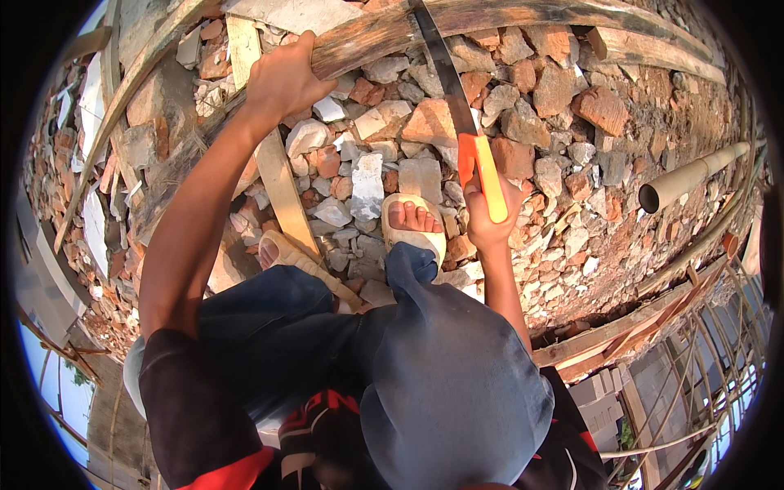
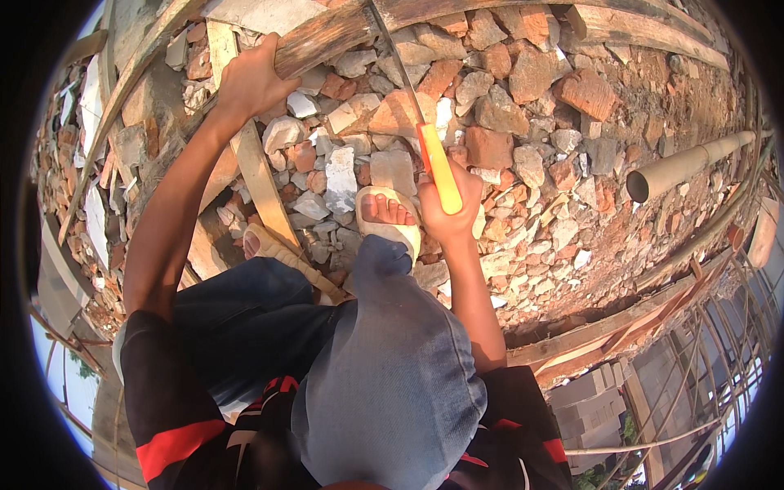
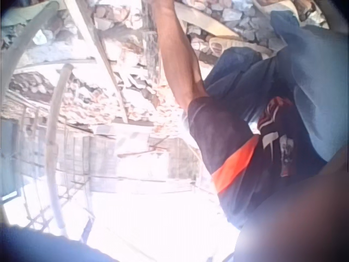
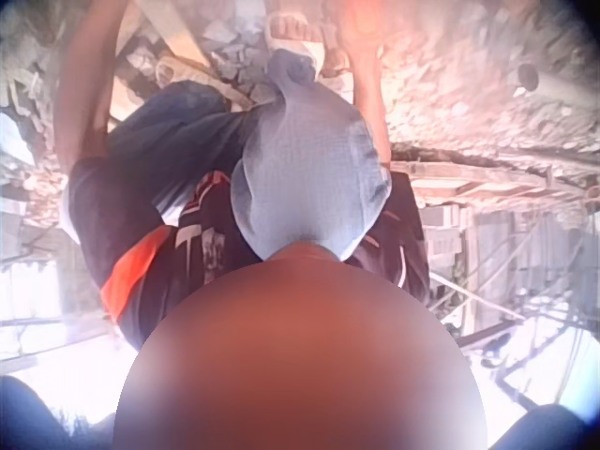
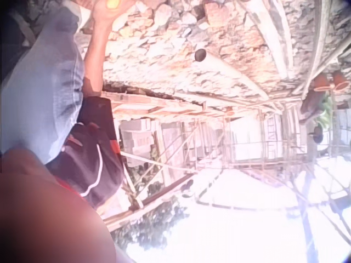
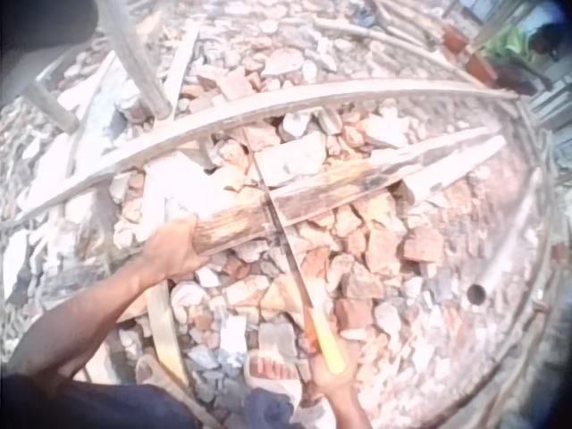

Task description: The person squats on a debris-covered floor and uses a hand saw to cut a wooden plank. They reposition the plank and continue sawing through it.

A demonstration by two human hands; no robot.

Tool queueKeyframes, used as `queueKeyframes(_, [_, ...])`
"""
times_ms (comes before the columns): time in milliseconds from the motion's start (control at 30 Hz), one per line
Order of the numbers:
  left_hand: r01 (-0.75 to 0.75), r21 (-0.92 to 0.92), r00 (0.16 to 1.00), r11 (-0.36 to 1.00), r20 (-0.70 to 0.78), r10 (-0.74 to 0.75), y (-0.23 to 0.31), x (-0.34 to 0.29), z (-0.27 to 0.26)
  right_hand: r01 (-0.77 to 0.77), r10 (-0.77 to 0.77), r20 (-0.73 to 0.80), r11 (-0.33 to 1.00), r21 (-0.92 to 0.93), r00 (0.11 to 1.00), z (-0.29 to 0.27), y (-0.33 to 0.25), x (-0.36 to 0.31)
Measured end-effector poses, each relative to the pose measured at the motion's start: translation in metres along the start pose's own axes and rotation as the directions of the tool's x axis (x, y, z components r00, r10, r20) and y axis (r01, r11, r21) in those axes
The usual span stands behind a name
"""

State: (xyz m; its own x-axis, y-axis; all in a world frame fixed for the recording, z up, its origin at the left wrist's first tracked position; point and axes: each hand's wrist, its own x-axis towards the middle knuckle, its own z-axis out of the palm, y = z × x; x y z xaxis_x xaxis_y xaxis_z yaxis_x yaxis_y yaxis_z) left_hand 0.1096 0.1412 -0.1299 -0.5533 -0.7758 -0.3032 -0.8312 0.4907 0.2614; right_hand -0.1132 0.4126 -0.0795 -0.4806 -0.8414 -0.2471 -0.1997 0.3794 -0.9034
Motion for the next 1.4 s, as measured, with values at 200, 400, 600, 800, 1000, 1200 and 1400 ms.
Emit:
queueKeyframes(200, [0.011,0.007,1.000,1.000,0.011,-0.011,0.008,0.003,0.001,0.094,-0.089,0.035,0.983,-0.157,0.995,-0.031,0.003,-0.048])
queueKeyframes(400, [0.026,0.004,0.999,1.000,0.030,-0.026,-0.006,-0.002,-0.008,0.074,-0.072,0.060,0.997,-0.029,0.996,0.005,0.010,-0.006])
queueKeyframes(600, [0.023,-0.073,0.995,0.997,0.099,-0.015,0.010,0.003,-0.015,-0.075,0.078,0.061,0.995,-0.061,0.995,-0.051,0.013,-0.069])
queueKeyframes(800, [-0.098,-0.069,0.992,0.993,-0.088,0.091,-0.017,-0.014,0.001,-0.071,0.067,0.094,0.997,0.035,0.993,-0.054,0.038,-0.067])
queueKeyframes(1000, [0.086,-0.051,0.995,0.995,0.061,-0.083,-0.032,-0.034,-0.001,-0.029,0.030,0.108,0.999,-0.014,0.994,-0.057,0.045,-0.063])
queueKeyframes(1200, [0.016,0.008,0.999,1.000,-0.048,-0.016,-0.016,-0.035,-0.063,0.076,-0.077,0.102,0.997,0.016,0.992,-0.055,0.022,-0.060])
queueKeyframes(1400, [0.025,0.109,0.999,0.994,-0.030,-0.022,-0.029,0.017,-0.111,0.098,-0.100,0.078,0.995,0.034,0.992,-0.038,-0.006,-0.014])
